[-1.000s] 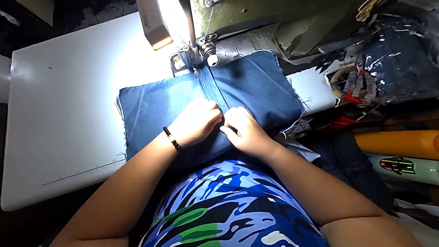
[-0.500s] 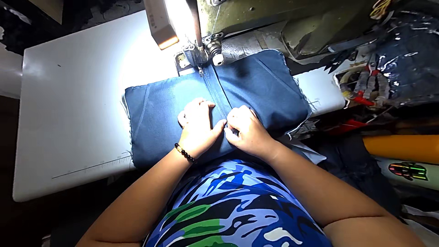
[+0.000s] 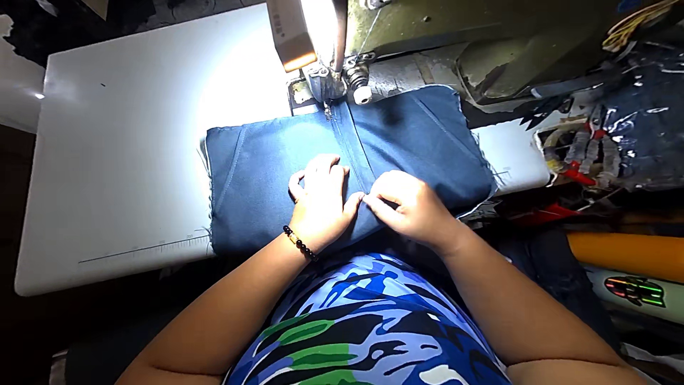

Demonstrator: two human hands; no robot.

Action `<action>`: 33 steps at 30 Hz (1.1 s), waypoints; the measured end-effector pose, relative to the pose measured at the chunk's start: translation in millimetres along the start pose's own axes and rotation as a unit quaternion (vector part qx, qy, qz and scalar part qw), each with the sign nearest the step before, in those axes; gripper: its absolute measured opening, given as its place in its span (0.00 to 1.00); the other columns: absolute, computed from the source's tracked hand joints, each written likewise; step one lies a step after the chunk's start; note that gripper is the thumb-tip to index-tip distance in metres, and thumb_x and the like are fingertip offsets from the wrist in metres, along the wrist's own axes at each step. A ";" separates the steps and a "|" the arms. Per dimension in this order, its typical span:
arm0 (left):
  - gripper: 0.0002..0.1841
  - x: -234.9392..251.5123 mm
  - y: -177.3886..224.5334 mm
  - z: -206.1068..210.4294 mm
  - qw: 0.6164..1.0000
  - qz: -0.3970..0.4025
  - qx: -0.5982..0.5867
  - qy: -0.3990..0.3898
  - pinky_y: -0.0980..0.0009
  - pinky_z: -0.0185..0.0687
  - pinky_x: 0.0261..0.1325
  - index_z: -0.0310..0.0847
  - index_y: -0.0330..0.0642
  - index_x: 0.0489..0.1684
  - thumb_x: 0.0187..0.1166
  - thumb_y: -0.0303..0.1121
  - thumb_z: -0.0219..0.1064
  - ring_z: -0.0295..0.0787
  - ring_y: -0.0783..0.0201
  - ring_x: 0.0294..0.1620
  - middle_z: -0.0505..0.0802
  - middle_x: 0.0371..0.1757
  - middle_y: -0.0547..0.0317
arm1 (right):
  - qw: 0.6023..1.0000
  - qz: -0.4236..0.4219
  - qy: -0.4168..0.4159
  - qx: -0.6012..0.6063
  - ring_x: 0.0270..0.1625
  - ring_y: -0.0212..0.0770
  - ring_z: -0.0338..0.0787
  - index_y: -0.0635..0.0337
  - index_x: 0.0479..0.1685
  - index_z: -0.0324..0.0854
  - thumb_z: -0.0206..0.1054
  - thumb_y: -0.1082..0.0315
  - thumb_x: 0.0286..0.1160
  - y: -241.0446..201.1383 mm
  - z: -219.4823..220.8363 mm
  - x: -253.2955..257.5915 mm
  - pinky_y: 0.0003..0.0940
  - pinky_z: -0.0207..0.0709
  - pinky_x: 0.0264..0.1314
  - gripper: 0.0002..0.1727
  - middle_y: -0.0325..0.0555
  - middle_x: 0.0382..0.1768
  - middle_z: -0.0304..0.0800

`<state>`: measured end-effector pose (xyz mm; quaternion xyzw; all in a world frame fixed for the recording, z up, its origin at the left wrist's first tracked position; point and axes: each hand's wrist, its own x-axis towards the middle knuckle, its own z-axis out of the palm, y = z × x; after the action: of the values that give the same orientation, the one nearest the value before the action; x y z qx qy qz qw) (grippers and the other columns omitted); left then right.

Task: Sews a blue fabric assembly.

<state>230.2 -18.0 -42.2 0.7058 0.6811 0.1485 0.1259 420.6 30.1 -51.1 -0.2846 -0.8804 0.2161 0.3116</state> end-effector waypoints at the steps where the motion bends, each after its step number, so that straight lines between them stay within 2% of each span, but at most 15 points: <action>1: 0.28 -0.7 -3.2 0.0 1.000 0.004 -0.002 -0.003 0.34 0.47 0.83 0.82 0.47 0.70 0.80 0.56 0.61 0.57 0.50 0.92 0.74 0.86 0.55 | 1.000 -0.024 0.006 -0.014 0.50 0.43 0.89 0.58 0.26 0.90 0.62 0.64 0.76 2.3 -3.2 0.4 0.38 0.81 0.55 0.15 0.45 0.38 0.92; 3: 0.28 -2.8 -14.7 0.0 1.000 0.026 -0.015 0.007 0.35 0.46 0.85 0.82 0.48 0.70 0.80 0.57 0.61 0.58 0.53 0.92 0.75 0.87 0.58 | 0.997 -0.060 -0.006 -0.039 0.62 0.46 0.89 0.59 0.31 0.93 0.61 0.64 0.77 5.3 -2.9 -1.9 0.44 0.79 0.68 0.16 0.47 0.50 0.95; 5: 0.28 -4.7 -27.4 -2.1 0.998 0.043 -0.032 0.013 0.37 0.46 0.85 0.84 0.50 0.70 0.79 0.58 0.61 0.60 0.55 0.92 0.78 0.85 0.60 | 0.996 -0.073 -0.013 -0.040 0.65 0.45 0.89 0.58 0.36 0.95 0.61 0.63 0.80 6.2 4.0 -6.2 0.44 0.78 0.72 0.16 0.46 0.54 0.95; 12: 0.27 1.5 -34.2 -4.4 0.998 0.044 -0.035 0.015 0.38 0.48 0.85 0.85 0.51 0.68 0.79 0.57 0.62 0.62 0.56 0.91 0.79 0.84 0.61 | 0.998 -0.060 0.020 0.004 0.60 0.45 0.90 0.60 0.27 0.92 0.62 0.66 0.76 10.5 15.1 2.5 0.42 0.79 0.64 0.15 0.48 0.49 0.96; 18: 0.28 8.5 -37.1 -4.1 0.998 0.054 -0.026 0.033 0.39 0.49 0.84 0.85 0.50 0.69 0.81 0.58 0.60 0.63 0.55 0.90 0.79 0.84 0.61 | 0.998 -0.054 0.016 0.001 0.59 0.45 0.90 0.60 0.28 0.92 0.62 0.66 0.75 16.5 13.0 9.6 0.42 0.78 0.61 0.14 0.48 0.50 0.95; 25: 0.28 21.3 -42.1 -6.6 0.998 0.051 -0.024 0.030 0.39 0.50 0.84 0.85 0.51 0.69 0.82 0.60 0.59 0.63 0.56 0.90 0.80 0.83 0.61 | 0.997 -0.075 0.007 0.009 0.60 0.46 0.90 0.60 0.30 0.93 0.63 0.66 0.75 27.9 9.9 21.4 0.44 0.79 0.64 0.14 0.49 0.51 0.95; 30: 0.29 46.2 -52.2 -11.5 0.998 0.046 -0.021 0.031 0.40 0.51 0.83 0.85 0.51 0.67 0.81 0.62 0.58 0.66 0.59 0.88 0.79 0.83 0.62 | 0.997 -0.078 -0.026 0.012 0.64 0.47 0.89 0.61 0.34 0.94 0.61 0.64 0.80 45.7 6.6 45.5 0.46 0.78 0.67 0.16 0.49 0.55 0.95; 33: 0.30 66.5 -60.3 -16.2 0.999 0.042 -0.015 0.027 0.39 0.52 0.82 0.84 0.49 0.67 0.80 0.62 0.59 0.66 0.58 0.88 0.78 0.84 0.60 | 0.994 -0.103 -0.029 0.006 0.65 0.50 0.89 0.63 0.33 0.93 0.60 0.65 0.80 59.7 7.6 65.6 0.46 0.78 0.71 0.16 0.51 0.55 0.95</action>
<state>170.2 50.4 -47.6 0.7274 0.6518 0.1831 0.1122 395.1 114.6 -61.9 -0.1842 -0.9124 0.1967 0.3079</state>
